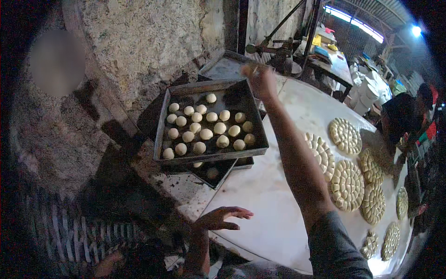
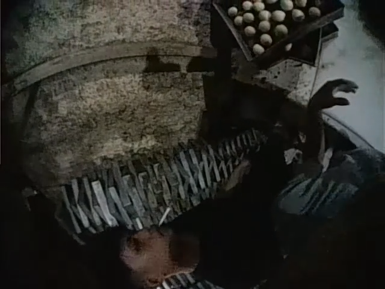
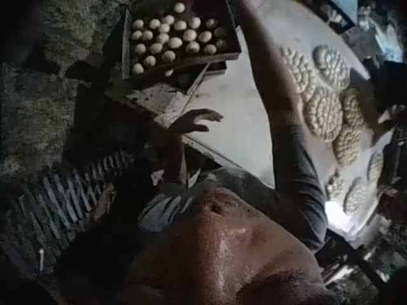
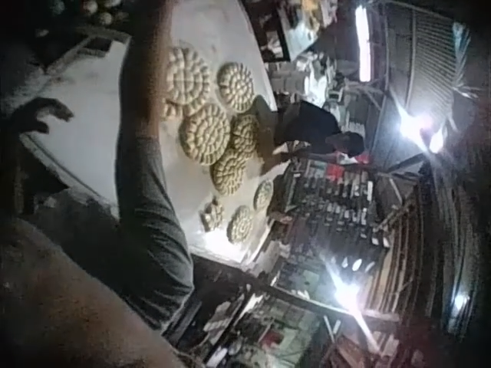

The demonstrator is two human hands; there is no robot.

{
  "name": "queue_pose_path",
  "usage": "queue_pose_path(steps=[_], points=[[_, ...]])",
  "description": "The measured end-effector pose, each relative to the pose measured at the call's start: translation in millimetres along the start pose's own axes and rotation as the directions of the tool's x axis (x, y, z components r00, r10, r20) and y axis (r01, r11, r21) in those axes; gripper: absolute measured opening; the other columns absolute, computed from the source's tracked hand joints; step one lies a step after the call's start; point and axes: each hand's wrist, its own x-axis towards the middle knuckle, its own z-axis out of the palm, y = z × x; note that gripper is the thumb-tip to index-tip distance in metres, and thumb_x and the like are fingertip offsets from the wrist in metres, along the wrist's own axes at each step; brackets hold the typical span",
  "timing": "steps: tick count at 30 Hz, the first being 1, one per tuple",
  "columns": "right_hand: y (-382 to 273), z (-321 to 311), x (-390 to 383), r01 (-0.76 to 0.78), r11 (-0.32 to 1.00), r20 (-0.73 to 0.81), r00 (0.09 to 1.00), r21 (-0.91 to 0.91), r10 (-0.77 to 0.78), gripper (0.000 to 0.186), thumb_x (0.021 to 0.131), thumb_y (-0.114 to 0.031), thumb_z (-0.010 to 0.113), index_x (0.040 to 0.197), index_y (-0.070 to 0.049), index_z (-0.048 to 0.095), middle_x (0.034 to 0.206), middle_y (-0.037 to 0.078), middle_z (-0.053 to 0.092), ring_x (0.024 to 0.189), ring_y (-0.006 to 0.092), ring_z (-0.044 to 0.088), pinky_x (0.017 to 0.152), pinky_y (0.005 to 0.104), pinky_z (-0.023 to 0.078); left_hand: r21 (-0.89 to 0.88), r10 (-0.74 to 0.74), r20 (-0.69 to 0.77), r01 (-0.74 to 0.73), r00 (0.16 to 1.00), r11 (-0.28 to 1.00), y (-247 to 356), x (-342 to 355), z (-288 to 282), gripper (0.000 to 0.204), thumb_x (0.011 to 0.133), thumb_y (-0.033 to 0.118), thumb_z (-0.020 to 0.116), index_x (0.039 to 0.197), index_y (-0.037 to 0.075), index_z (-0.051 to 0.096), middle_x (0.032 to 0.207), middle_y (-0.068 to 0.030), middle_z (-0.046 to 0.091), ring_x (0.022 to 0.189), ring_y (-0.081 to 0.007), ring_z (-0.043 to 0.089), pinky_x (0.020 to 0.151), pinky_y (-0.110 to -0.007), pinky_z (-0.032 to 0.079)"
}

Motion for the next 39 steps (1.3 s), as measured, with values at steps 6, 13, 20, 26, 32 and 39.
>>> queue_pose_path(steps=[6,13,20,26,32,39], points=[[-4,-15,-196,-0.464,0.832,0.596,0.589,-0.304,0.546,0.086,0.062,-0.036,0.075,0.131,-0.011,0.032,0.122,0.025,0.045,0.121,0.0366,0.036,0.096,0.0443,0.035,-0.282,0.019,-0.388,-0.139,0.921,0.949,-50,-62,28,0.055,0.079,0.029,0.066,0.123,0.002,0.045,0.123,-0.0144,0.049,0.116,-0.0243,0.045,0.097,-0.036,0.035],[-32,-76,-249,-0.896,-0.243,0.857,0.231,0.372,0.46,0.04,0.082,-0.011,0.047,0.122,-0.008,0.041,0.111,0.01,0.053,0.092,0.0241,0.056,0.075,0.0421,0.051,-0.354,-0.124,-0.545,-0.093,0.829,0.931,-66,7,73,0.043,0.085,0.03,0.058,0.117,0.003,0.048,0.112,-0.0106,0.056,0.104,-0.0192,0.053,0.091,-0.032,0.04],[-112,-185,-331,-0.704,-0.264,0.692,0.432,0.66,0.578,0.059,0.076,0.005,0.039,0.133,-0.003,0.029,0.123,0.014,0.046,0.109,0.0241,0.049,0.091,0.0346,0.043,-0.21,-0.174,-0.978,-0.619,0.118,0.757,-86,38,83,0.048,0.087,0.038,0.052,0.121,0.004,0.045,0.106,-0.0079,0.057,0.094,-0.0194,0.056,0.082,-0.03,0.044],[-128,-317,-364,-0.675,-0.159,0.624,0.531,0.721,0.574,0.066,0.074,0.01,0.037,0.137,-0.007,0.026,0.129,0.013,0.042,0.114,0.024,0.046,0.096,0.0342,0.038,-0.299,-0.349,-0.935,-0.661,0.06,0.688,-59,87,163,0.025,0.078,0.032,0.062,0.087,0.009,0.055,0.068,0.0019,0.053,0.05,-0.0085,0.048,0.044,-0.022,0.039],[-155,-428,-389,-0.652,-0.054,0.515,0.542,0.756,0.664,0.072,0.073,0.009,0.04,0.14,-0.01,0.021,0.131,0.013,0.04,0.113,0.0234,0.046,0.093,0.0323,0.039,-0.128,-0.234,-0.97,-0.684,-0.064,0.718,-47,134,255,0.01,0.072,0.018,0.061,0.07,0.013,0.052,0.059,0.0026,0.049,0.045,-0.0105,0.045,0.04,-0.025,0.036],[-155,-555,-390,-0.534,0.174,0.151,0.51,0.827,0.847,0.067,0.073,0.007,0.042,0.137,-0.002,0.025,0.128,0.014,0.042,0.104,0.0202,0.05,0.085,0.0279,0.042,-0.32,-0.141,-0.933,-0.589,0.33,0.742,-18,228,329,0.015,0.072,0.02,0.06,0.082,0.009,0.056,0.079,-0.0007,0.056,0.071,-0.0138,0.054,0.063,-0.028,0.045]])
